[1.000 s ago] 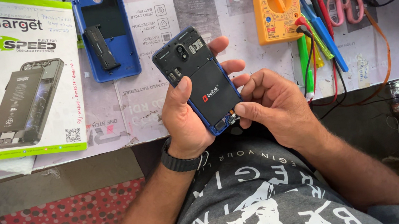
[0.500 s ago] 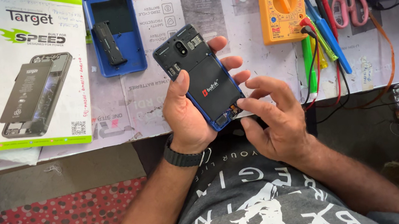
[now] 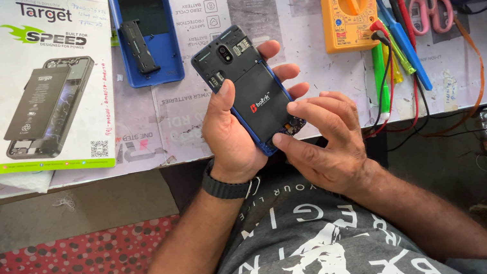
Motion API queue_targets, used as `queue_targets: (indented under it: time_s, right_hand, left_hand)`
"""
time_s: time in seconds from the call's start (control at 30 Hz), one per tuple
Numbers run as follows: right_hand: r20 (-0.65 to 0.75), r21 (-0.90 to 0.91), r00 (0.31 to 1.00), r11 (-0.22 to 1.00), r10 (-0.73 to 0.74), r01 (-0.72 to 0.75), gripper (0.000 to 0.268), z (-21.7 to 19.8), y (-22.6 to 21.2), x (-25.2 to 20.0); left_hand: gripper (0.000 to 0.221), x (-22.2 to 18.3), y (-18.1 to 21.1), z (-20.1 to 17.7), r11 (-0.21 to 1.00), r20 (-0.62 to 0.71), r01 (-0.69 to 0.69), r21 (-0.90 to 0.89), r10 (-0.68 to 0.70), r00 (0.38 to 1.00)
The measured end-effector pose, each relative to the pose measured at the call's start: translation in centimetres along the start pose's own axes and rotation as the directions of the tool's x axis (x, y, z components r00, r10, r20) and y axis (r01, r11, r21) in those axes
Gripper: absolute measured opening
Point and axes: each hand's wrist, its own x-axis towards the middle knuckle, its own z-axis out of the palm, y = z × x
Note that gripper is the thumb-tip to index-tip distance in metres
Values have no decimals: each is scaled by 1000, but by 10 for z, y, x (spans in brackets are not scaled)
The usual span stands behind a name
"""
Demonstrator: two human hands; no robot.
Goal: The person removes a small component from a disassembled smartphone, then installs a new battery into the phone's chassis. They connect the battery ribbon cable, press the battery into place, and test the device by powering it on. The phone displays the welcome screen, confirming the repair.
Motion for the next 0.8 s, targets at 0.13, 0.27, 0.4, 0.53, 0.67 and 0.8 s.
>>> queue_targets:
  time_s: [0.13,0.27,0.4,0.53,0.67,0.8]
  right_hand:
    - [-15,35,999,999,29,-29,38,-2,3,0]
    - [-13,-4,999,999,-51,51,38,-2,8,1]
    - [4,-14,997,996,-83,83,36,2,9,-1]
    - [8,-1,996,996,-93,93,32,2,9,-2]
    - [-6,-44,996,995,-93,92,35,2,6,3]
    - [-20,-26,995,995,-101,100,36,0,4,3]
  left_hand:
    - [78,1,-1,0,1000,2,-2,-4,2,1000]
    - [77,0,-1,-1,1000,11,3,-9,-3,1000]
    - [80,1,-1,-3,1000,10,5,-18,-5,1000]
    - [80,-1,-2,-4,999,-1,25,-40,-25,1000]
    - [80,1,1,2,999,0,25,-34,-25,1000]
    - [80,0,3,6,998,17,26,-57,-25,1000]
